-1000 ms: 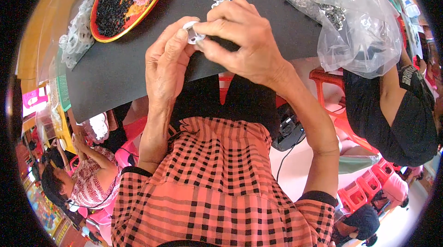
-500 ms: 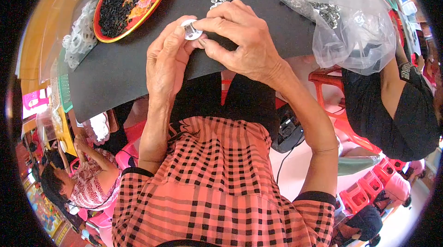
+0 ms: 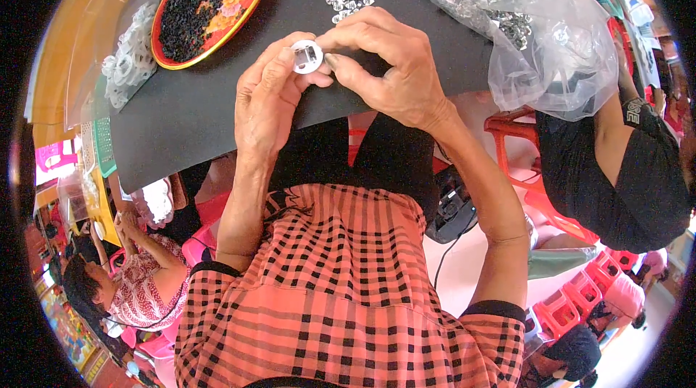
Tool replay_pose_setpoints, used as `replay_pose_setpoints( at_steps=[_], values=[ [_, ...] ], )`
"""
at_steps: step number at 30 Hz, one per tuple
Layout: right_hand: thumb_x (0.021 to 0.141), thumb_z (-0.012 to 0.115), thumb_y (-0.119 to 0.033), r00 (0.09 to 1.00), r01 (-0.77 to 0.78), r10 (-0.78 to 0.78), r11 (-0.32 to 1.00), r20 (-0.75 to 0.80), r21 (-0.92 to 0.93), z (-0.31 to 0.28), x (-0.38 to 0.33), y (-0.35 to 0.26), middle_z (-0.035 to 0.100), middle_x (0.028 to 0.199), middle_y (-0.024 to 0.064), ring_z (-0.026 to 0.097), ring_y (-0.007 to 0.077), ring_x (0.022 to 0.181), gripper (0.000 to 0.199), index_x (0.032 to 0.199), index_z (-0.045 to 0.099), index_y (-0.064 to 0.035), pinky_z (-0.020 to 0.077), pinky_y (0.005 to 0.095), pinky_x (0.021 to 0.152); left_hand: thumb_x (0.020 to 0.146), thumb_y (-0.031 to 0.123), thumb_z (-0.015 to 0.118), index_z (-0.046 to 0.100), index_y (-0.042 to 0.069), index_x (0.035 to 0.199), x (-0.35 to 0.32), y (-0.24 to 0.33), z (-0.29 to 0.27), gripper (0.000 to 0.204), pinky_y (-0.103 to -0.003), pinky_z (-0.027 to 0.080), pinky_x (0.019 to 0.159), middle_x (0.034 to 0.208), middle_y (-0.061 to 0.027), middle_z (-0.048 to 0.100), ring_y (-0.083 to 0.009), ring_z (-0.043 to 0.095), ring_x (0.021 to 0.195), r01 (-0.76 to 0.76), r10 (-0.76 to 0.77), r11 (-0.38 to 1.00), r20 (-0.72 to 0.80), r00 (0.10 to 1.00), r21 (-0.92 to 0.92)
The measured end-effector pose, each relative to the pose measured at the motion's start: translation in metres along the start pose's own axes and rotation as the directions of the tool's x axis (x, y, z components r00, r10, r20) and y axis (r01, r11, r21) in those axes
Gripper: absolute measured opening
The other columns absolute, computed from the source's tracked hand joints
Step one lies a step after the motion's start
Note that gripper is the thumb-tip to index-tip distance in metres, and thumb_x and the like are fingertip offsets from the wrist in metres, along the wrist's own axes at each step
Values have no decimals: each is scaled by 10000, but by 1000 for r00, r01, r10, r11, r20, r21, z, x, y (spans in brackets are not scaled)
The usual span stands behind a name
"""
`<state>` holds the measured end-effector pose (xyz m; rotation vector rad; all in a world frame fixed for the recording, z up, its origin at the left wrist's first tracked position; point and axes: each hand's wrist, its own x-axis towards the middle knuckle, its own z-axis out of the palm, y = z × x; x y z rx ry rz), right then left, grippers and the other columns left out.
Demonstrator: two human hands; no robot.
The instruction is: The person assembles small components by hand, inserting metal clips and small black pieces into white plastic circular caps.
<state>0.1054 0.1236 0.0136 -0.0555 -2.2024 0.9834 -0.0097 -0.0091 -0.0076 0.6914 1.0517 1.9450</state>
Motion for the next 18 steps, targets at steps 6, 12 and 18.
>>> replay_pose_setpoints(
  at_steps=[6, 12, 18],
  values=[
    [725, 637, 27, 1000, -8, 7, 1000, 6, 27, 0, 1, 0, 618, 893, 87, 598, 165, 776, 233, 949, 661, -29, 481, 263, 697, 982, 195, 419, 510, -82, 1145, 5, 6, -8, 334, -336, 533, 751, 992, -184, 597, -225, 616, 858, 118, -108, 984, 78, 991, -131],
    [714, 635, 33, 1000, -17, 17, 1000, 12, 9, 0, 0, 0, 615, 901, 92, 601, 168, 786, 244, 949, 662, -30, 483, 266, 709, 980, 203, 429, 509, -84, 1141, 3, 7, -5, 340, -339, 528, 749, 989, -178, 596, -224, 614, 854, 117, -109, 986, 69, 992, -120],
    [681, 689, -6, 999, -35, 35, 999, 5, 22, 0, 0, -1, 629, 878, 76, 616, 233, 846, 265, 939, 658, -57, 499, 320, 745, 981, 204, 428, 512, -87, 1134, 3, 6, -4, 340, -335, 528, 757, 978, -170, 596, -220, 614, 852, 127, -122, 987, 52, 991, -103]
  ],
)
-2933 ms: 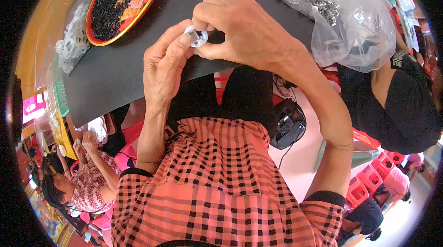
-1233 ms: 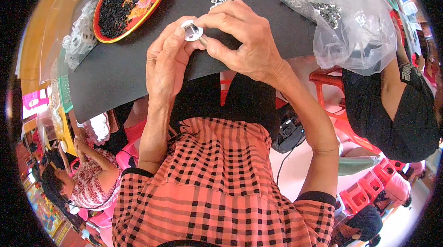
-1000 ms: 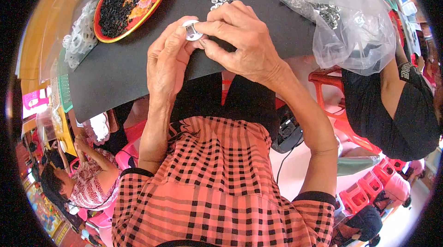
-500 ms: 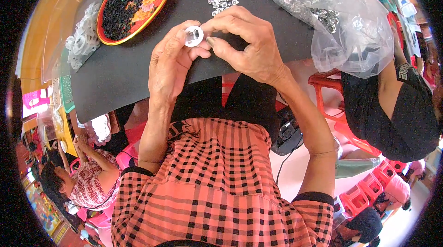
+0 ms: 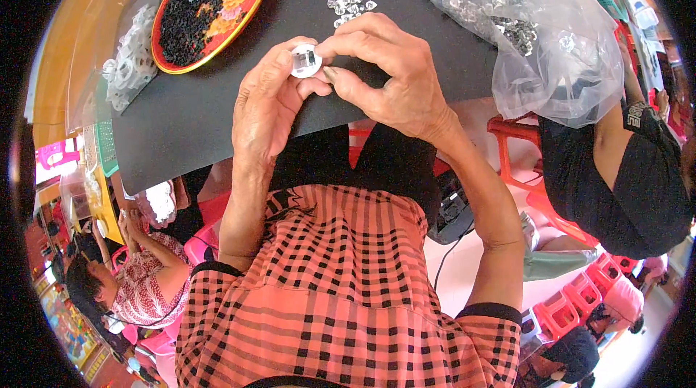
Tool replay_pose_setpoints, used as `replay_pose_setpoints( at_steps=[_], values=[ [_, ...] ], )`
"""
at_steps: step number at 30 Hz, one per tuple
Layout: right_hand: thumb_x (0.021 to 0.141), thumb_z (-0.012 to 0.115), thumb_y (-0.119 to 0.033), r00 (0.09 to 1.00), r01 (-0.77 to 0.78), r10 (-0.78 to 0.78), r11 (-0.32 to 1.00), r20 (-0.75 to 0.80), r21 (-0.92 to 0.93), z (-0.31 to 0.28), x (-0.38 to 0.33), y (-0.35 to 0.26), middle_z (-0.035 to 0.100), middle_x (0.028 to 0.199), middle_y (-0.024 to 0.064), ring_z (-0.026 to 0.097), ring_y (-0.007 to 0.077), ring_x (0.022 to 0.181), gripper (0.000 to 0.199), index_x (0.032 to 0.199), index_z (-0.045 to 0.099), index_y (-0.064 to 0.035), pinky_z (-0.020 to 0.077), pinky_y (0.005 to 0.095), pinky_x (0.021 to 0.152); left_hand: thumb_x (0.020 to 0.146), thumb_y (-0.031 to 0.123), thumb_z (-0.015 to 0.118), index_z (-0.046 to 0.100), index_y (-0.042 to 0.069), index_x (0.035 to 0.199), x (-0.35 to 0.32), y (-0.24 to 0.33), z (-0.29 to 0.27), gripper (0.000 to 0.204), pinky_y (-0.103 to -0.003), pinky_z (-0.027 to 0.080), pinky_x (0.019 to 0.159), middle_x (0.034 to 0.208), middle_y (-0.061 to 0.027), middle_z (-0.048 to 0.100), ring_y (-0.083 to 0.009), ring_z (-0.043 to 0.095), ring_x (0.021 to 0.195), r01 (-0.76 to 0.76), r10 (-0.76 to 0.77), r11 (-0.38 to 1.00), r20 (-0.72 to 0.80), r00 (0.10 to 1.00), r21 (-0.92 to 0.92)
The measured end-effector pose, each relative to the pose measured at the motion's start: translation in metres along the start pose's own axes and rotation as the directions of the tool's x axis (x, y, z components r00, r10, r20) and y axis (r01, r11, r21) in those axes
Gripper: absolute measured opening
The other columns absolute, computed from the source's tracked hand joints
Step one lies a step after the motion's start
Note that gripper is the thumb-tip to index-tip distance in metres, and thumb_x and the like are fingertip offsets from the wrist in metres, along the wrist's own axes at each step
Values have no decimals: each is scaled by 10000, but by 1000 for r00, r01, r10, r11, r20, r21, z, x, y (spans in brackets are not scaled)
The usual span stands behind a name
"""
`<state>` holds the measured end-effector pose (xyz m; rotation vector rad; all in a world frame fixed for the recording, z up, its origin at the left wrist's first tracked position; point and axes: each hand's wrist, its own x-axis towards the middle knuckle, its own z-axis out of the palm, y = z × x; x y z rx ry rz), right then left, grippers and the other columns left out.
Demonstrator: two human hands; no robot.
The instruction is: The person assembles small components by hand, inserting metal clips and small black pieces into white plastic circular caps.
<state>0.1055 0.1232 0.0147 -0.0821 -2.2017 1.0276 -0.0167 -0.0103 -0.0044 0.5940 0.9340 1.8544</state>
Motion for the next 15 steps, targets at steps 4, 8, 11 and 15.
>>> replay_pose_setpoints(
  at_steps=[4, 8, 11, 15],
  values=[
    [672, 703, -8, 1000, 22, -22, 1000, 11, -22, 2, 1, 1, 610, 898, 75, 606, 227, 833, 284, 945, 661, -73, 497, 317, 729, 983, 209, 420, 515, -91, 1126, 3, -2, -1, 346, -337, 524, 764, 989, -160, 589, -223, 611, 860, 8, -8, 1000, 5, 1000, -15],
    [663, 713, -8, 1000, 9, -9, 1000, 12, -29, 3, 4, 2, 605, 904, 74, 602, 228, 838, 295, 944, 664, -85, 498, 312, 719, 983, 203, 410, 519, -92, 1121, 6, 2, 0, 343, -347, 521, 768, 1011, -149, 579, -223, 605, 874, 33, -33, 989, 6, 999, -144],
    [659, 713, -5, 1000, 19, -18, 999, 20, -50, 5, 7, 1, 605, 904, 74, 604, 229, 832, 300, 945, 665, -82, 499, 315, 715, 980, 191, 411, 519, -91, 1121, 5, 4, -2, 333, -352, 518, 766, 1012, -147, 575, -222, 601, 879, 26, -24, 995, 13, 1000, -100],
    [694, 657, 27, 996, -72, 73, 997, -42, 29, 2, 6, -3, 594, 863, 74, 582, 167, 741, 333, 1015, 638, -58, 478, 274, 693, 972, 180, 431, 518, -65, 1138, 0, -3, -3, 309, -323, 536, 752, 1008, -156, 608, -202, 613, 855, -22, 22, 1000, 32, 999, -10]
  ],
)
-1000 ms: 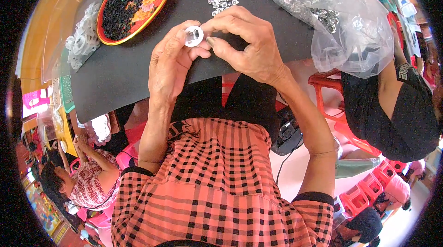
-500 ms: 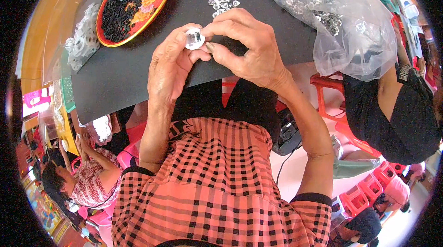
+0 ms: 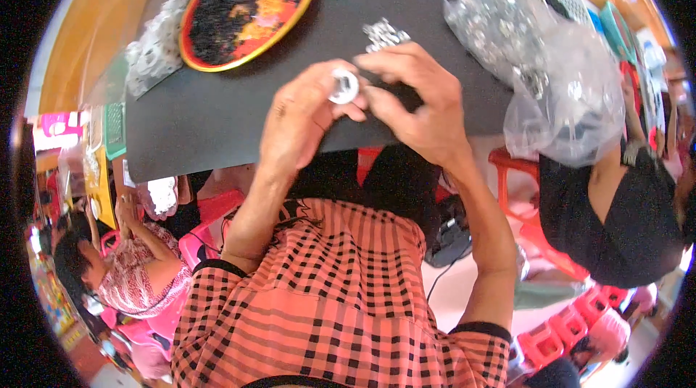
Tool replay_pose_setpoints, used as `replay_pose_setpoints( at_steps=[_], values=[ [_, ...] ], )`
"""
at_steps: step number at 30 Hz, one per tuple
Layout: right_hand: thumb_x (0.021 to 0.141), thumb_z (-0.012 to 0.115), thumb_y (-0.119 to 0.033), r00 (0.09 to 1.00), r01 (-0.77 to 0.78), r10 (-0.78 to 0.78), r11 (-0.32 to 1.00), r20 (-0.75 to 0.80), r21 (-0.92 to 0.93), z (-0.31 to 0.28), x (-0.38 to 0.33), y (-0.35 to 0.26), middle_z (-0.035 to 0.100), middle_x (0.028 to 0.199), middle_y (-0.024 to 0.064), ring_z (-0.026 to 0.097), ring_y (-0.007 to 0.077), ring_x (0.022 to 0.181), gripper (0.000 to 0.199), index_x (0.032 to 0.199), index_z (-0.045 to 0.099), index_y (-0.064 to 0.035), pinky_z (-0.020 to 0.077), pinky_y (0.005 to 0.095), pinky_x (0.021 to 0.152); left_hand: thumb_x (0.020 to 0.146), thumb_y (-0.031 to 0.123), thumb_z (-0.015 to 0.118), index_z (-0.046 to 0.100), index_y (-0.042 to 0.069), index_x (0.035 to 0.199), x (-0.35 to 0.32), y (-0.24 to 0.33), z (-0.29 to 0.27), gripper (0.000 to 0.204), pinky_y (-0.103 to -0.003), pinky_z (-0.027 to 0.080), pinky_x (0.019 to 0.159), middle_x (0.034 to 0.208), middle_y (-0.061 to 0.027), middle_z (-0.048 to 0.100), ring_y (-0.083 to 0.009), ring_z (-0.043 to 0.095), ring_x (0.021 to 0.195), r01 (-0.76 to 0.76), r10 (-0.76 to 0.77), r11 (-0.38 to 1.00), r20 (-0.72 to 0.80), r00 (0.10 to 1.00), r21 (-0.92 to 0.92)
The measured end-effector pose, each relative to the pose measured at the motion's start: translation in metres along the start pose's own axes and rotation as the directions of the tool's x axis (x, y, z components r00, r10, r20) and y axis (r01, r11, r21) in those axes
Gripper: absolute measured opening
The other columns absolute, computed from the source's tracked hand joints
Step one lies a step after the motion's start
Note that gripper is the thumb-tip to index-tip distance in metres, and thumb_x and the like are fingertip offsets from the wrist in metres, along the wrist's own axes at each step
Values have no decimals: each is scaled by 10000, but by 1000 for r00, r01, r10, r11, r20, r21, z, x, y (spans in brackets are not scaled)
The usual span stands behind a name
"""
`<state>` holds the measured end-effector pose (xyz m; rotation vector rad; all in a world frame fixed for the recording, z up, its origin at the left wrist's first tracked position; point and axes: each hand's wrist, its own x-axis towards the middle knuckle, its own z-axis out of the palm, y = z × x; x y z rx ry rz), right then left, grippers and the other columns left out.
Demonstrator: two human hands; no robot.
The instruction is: The person assembles small components by hand, inserting metal clips and small black pieces into white plastic circular caps.
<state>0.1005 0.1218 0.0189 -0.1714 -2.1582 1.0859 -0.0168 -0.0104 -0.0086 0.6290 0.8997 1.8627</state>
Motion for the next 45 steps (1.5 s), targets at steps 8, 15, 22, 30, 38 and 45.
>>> replay_pose_setpoints(
  at_steps=[8, 15, 22, 30, 38, 45],
  values=[
    [830, 537, 89, 954, -282, 301, 900, -7, 334, -4, -16, 6, 529, 898, -1, 480, 61, 773, 330, 1150, 565, 15, 408, 199, 708, 953, 145, 451, 586, -34, 1041, -15, 73, 10, 241, -281, 513, 725, 909, -101, 614, -153, 612, 769, -119, 163, 919, -88, 983, 376],
    [833, 583, -5, 959, -264, 279, 942, -50, 206, -5, -14, 17, 553, 773, -28, 486, 38, 681, 243, 1071, 613, -45, 404, 188, 624, 927, 163, 470, 632, 26, 1067, 4, 211, -53, 254, -293, 479, 786, 944, -111, 665, -172, 645, 852, -161, 846, -86, 157, 509, 983],
    [837, 612, -57, 972, -229, 233, 958, -2, 171, -2, -10, 22, 588, 772, -7, 504, 43, 680, 218, 1054, 628, -46, 428, 201, 621, 895, 160, 511, 626, 11, 1036, 20, 242, -130, 235, -375, 465, 822, 936, -182, 633, -333, 612, 921, 171, 664, -541, 294, 688, 823],
    [834, 614, -64, 968, -243, 249, 960, -29, 139, -5, -9, 24, 629, 797, 5, 523, 42, 673, 174, 999, 652, -28, 438, 200, 612, 898, 74, 505, 617, 27, 1029, -12, 134, -19, 179, -248, 436, 770, 915, -68, 606, -130, 557, 866, -262, 622, 114, 136, 771, 958],
    [788, 610, -148, 999, -39, 32, 939, -24, -342, -11, 86, 39, 658, 819, 126, 631, 196, 671, 219, 966, 654, -29, 508, 328, 642, 854, 9, 524, 574, -34, 993, -19, 15, 11, 153, -253, 433, 713, 880, -105, 565, -169, 541, 767, -269, 305, 501, 123, 944, 822],
    [736, 626, -108, 975, 200, -101, 775, 196, -599, 5, 115, 98, 620, 789, 122, 579, 198, 617, 266, 987, 619, -21, 486, 305, 634, 837, -12, 519, 568, -50, 996, -16, 12, 10, 171, -289, 448, 729, 921, -144, 567, -227, 561, 783, -291, 328, 438, 150, 933, 851]
  ],
)
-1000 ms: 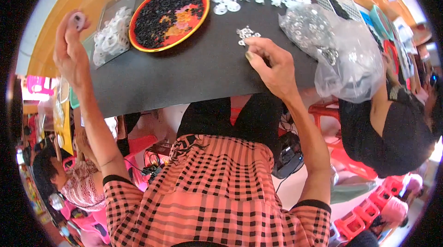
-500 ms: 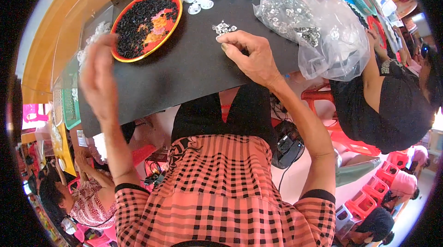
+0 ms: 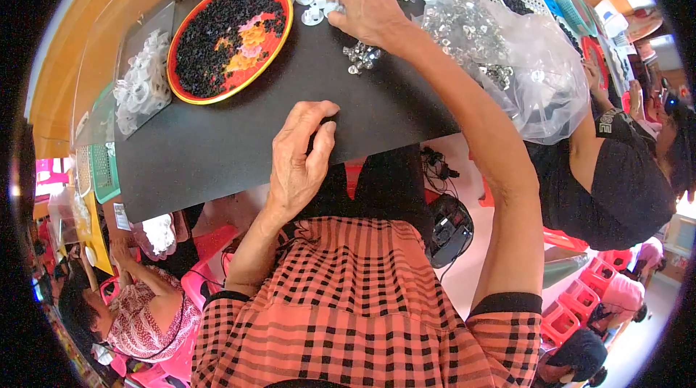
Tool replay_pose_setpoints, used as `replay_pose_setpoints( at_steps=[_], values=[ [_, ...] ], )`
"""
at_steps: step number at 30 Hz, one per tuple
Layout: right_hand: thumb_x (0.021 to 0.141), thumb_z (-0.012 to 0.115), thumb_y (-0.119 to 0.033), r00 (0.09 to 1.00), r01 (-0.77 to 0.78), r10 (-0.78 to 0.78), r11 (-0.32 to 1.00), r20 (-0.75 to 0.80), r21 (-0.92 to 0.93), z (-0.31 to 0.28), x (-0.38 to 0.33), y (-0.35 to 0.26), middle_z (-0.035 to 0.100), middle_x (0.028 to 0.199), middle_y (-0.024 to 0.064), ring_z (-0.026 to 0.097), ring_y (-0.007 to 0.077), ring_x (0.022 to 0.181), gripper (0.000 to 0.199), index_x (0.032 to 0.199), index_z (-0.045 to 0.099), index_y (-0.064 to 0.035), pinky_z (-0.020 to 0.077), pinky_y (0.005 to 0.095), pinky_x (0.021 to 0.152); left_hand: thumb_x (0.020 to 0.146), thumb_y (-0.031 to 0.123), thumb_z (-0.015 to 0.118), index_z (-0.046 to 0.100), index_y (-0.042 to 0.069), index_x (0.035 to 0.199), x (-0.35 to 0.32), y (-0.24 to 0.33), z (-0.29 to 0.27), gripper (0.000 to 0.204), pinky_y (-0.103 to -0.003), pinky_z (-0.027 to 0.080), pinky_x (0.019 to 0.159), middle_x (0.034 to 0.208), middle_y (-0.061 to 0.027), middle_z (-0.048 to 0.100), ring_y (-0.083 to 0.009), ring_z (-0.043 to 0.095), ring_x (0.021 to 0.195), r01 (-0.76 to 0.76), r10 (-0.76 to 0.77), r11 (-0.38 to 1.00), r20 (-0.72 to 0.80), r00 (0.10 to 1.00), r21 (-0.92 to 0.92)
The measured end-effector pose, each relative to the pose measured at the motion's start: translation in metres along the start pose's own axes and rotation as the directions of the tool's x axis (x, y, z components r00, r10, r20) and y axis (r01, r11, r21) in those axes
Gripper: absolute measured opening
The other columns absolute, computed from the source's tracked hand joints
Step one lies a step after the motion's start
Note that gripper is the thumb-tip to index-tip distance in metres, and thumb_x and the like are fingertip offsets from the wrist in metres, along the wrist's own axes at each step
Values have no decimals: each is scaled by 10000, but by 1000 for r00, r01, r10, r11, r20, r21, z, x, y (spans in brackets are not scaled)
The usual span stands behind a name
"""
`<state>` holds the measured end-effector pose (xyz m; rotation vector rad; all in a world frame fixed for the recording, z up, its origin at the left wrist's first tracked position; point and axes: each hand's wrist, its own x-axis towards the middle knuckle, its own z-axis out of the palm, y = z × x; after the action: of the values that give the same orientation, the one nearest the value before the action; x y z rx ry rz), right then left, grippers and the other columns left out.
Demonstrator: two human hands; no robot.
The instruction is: The person assembles small components by hand, inserting metal clips and small black pieces into white plastic circular caps.
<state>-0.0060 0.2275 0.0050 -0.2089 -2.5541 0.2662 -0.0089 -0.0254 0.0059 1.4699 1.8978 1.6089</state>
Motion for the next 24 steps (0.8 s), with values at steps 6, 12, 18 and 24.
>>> replay_pose_setpoints(
  at_steps=[6, 12, 18, 24],
  values=[
    [720, 654, -189, 986, -157, 150, 982, 74, 109, -23, -9, -23, 650, 797, 166, 649, 286, 732, 280, 925, 629, 0, 510, 368, 688, 805, -29, 541, 562, -46, 1003, -2, -1, 1, 200, -350, 452, 721, 886, -159, 551, -297, 551, 800, -9, 9, 1000, -22, 1000, -26],
    [779, 687, -109, 915, -364, 359, 535, 185, 763, -50, -43, -73, 666, 761, 54, 606, 72, 674, 190, 929, 622, -12, 486, 234, 613, 903, 45, 514, 517, -30, 1135, -2, 1, -4, 244, -260, 464, 716, 919, -97, 609, -144, 567, 760, 179, -191, 935, -9, 982, -306],
    [828, 651, -46, 942, -258, 297, 345, 155, 903, -50, -86, -100, 615, 856, 13, 574, 57, 771, 185, 991, 585, 12, 474, 212, 691, 932, 111, 517, 450, -31, 1239, 17, 10, 2, 344, -275, 508, 759, 909, -97, 639, -145, 621, 842, 316, -371, 442, 150, 917, -839],
    [827, 630, -44, 941, -221, 328, 430, 76, 875, -40, -113, -87, 605, 860, 7, 553, 60, 730, 180, 998, 605, 5, 461, 215, 662, 888, 62, 572, 535, -18, 1172, 18, 2, 12, 297, -256, 484, 738, 959, -59, 608, -111, 577, 791, 298, -319, 691, 92, 943, -659]
  ],
)
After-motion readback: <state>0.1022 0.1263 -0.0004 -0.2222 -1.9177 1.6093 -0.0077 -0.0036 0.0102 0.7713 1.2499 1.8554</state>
